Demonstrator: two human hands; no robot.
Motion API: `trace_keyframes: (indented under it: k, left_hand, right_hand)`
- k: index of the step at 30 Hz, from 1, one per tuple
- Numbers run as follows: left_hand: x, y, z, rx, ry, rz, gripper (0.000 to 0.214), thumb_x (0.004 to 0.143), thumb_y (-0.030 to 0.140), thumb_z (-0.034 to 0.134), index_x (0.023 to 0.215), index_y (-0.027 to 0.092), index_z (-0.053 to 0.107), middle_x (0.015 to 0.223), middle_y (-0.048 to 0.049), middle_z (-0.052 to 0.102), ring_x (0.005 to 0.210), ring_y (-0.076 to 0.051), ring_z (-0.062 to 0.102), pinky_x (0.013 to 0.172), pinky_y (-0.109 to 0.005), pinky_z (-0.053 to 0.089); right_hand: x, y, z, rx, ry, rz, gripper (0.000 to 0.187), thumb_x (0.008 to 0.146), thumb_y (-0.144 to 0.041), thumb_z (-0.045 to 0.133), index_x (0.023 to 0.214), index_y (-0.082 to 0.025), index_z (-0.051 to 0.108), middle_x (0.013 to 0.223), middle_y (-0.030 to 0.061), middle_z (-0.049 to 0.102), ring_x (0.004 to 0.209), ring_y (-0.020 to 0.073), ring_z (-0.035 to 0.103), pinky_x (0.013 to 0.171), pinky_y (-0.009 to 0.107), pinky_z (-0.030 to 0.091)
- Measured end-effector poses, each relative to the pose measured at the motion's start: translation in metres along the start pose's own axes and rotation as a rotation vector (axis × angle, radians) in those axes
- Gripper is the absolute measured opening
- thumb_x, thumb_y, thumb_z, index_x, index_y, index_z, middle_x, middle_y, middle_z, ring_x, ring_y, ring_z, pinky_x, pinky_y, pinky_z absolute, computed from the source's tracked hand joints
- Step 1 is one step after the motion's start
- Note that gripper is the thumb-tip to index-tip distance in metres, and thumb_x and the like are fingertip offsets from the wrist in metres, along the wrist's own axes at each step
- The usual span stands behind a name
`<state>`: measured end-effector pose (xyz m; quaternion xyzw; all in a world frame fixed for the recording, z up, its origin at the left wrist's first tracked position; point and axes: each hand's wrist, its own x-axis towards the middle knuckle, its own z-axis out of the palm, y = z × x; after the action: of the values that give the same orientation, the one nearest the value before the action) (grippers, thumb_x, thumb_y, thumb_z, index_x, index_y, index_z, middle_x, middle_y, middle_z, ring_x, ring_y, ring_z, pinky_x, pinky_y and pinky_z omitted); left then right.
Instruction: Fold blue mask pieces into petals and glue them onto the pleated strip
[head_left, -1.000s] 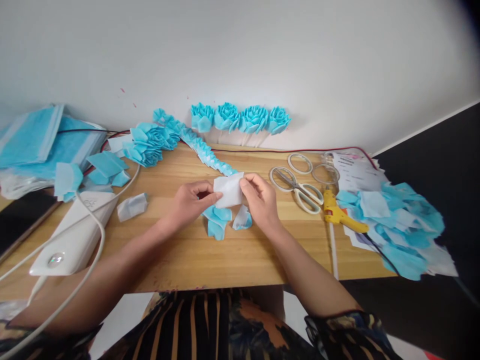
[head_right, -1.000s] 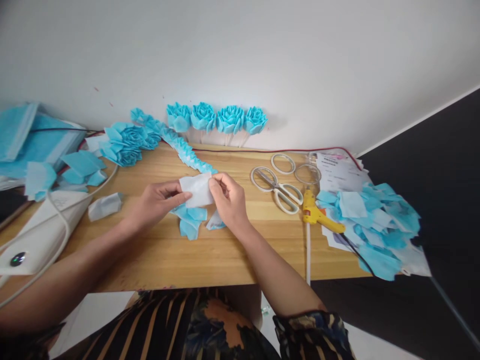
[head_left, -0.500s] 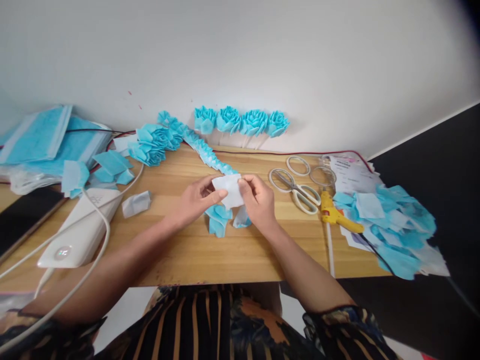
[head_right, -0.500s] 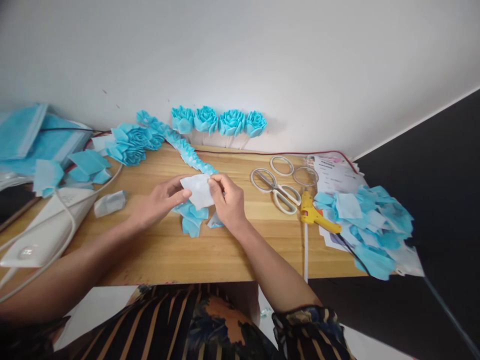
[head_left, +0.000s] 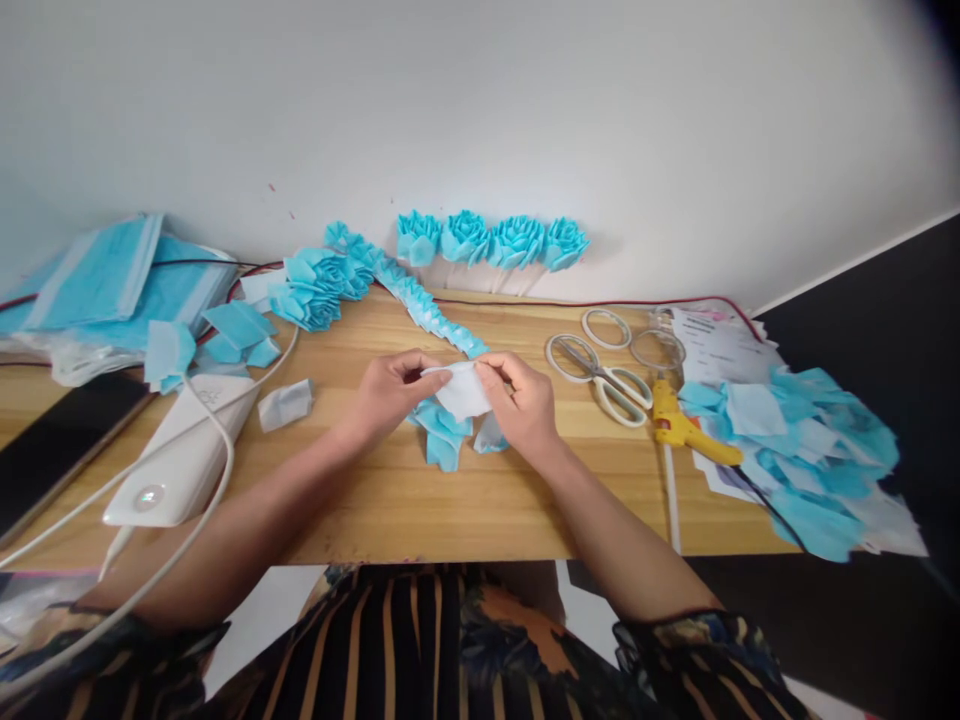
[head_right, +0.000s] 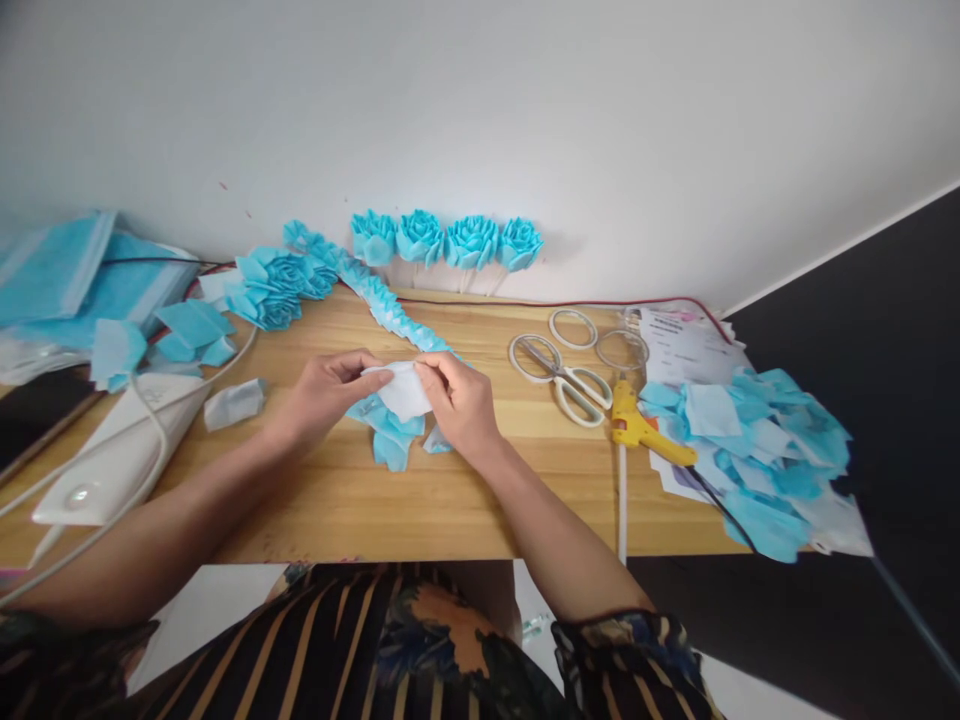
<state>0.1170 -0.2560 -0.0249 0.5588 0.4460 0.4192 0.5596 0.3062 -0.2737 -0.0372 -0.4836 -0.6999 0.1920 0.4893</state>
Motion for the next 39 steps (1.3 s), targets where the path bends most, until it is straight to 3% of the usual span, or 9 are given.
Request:
trace_keyframes:
  k: [4, 8, 12, 17, 22, 27, 32, 36, 39]
  left_hand:
    - [0.003, -0.002, -0.006, 0.003, 0.015, -0.003, 0.029, 0.075, 0.043, 0.077, 0.07, 0.016, 0.067, 0.064, 0.0006, 0.063, 0.059, -0.011, 0.051, 0.057, -0.024, 0.04]
    - [0.004, 0.0, -0.01, 0.036, 0.059, 0.102, 0.039, 0.088, 0.053, 0.066, 0.086, 0.015, 0.075, 0.077, -0.0034, 0.068, 0.071, -0.015, 0.056, 0.067, -0.026, 0.045]
    - [0.0, 0.005, -0.003, 0.073, -0.075, 0.055, 0.055, 0.084, 0.063, 0.066, 0.11, 0.015, 0.074, 0.094, -0.0071, 0.072, 0.079, -0.018, 0.06, 0.069, -0.028, 0.047]
    - [-0.004, 0.002, 0.006, 0.179, -0.144, -0.101, 0.047, 0.071, 0.056, 0.076, 0.092, 0.014, 0.071, 0.082, -0.0051, 0.071, 0.072, -0.019, 0.061, 0.064, -0.028, 0.046]
    - [-0.005, -0.005, 0.006, 0.17, -0.139, -0.174, 0.037, 0.069, 0.049, 0.075, 0.08, 0.015, 0.071, 0.074, -0.0039, 0.07, 0.067, -0.019, 0.061, 0.062, -0.029, 0.047]
    - [-0.001, -0.01, 0.001, 0.157, -0.154, -0.093, 0.031, 0.074, 0.046, 0.075, 0.081, 0.016, 0.074, 0.076, -0.0044, 0.073, 0.067, -0.018, 0.063, 0.061, -0.028, 0.049]
    - [0.004, 0.001, -0.015, 0.241, -0.27, 0.038, 0.032, 0.082, 0.05, 0.073, 0.084, 0.018, 0.079, 0.085, -0.0054, 0.076, 0.079, -0.021, 0.067, 0.071, -0.028, 0.052]
    - [0.002, 0.016, -0.022, 0.208, -0.197, 0.094, 0.051, 0.094, 0.063, 0.057, 0.103, 0.019, 0.081, 0.104, -0.0095, 0.078, 0.097, -0.025, 0.069, 0.083, -0.031, 0.053]
    - [0.0, 0.016, -0.018, 0.216, -0.234, 0.123, 0.043, 0.091, 0.057, 0.065, 0.102, 0.019, 0.081, 0.104, -0.0089, 0.079, 0.099, -0.026, 0.068, 0.083, -0.031, 0.052]
  right_hand:
    - [0.004, 0.004, -0.007, 0.029, 0.009, 0.056, 0.019, 0.095, -0.035, 0.057, 0.088, -0.022, 0.069, 0.066, -0.0024, 0.063, 0.058, 0.0122, 0.054, 0.058, 0.025, 0.044]
    - [0.006, 0.005, -0.007, 0.075, 0.022, 0.104, 0.02, 0.094, -0.036, 0.058, 0.085, -0.021, 0.067, 0.065, -0.0034, 0.059, 0.058, 0.011, 0.05, 0.057, 0.024, 0.042]
    - [0.003, 0.002, -0.003, 0.113, -0.003, 0.112, 0.018, 0.094, -0.034, 0.059, 0.087, -0.021, 0.069, 0.065, -0.0037, 0.059, 0.057, 0.0106, 0.05, 0.055, 0.024, 0.04]
    - [-0.002, 0.0, 0.002, 0.065, -0.022, 0.079, 0.02, 0.095, -0.036, 0.058, 0.086, -0.022, 0.07, 0.061, -0.0042, 0.056, 0.055, 0.0108, 0.048, 0.054, 0.024, 0.039]
    - [-0.002, -0.001, 0.002, 0.043, -0.033, 0.057, 0.021, 0.095, -0.036, 0.057, 0.087, -0.022, 0.07, 0.063, -0.0031, 0.06, 0.057, 0.0118, 0.052, 0.058, 0.025, 0.043]
    - [0.003, -0.001, -0.006, 0.027, 0.001, 0.026, 0.02, 0.095, -0.034, 0.058, 0.087, -0.022, 0.071, 0.065, -0.0023, 0.064, 0.058, 0.0123, 0.055, 0.058, 0.025, 0.045]
    - [0.007, 0.0, -0.015, 0.02, 0.063, 0.072, 0.018, 0.095, -0.033, 0.058, 0.088, -0.023, 0.071, 0.069, -0.0021, 0.067, 0.06, 0.0124, 0.056, 0.058, 0.025, 0.045]
    - [0.006, 0.0, -0.013, 0.036, -0.021, 0.037, 0.019, 0.095, -0.032, 0.059, 0.087, -0.023, 0.073, 0.069, -0.0022, 0.069, 0.059, 0.012, 0.057, 0.059, 0.025, 0.046]
    - [0.003, -0.001, -0.008, 0.047, -0.123, -0.02, 0.018, 0.096, -0.03, 0.059, 0.09, -0.024, 0.076, 0.077, -0.0019, 0.073, 0.064, 0.0121, 0.061, 0.062, 0.025, 0.047]
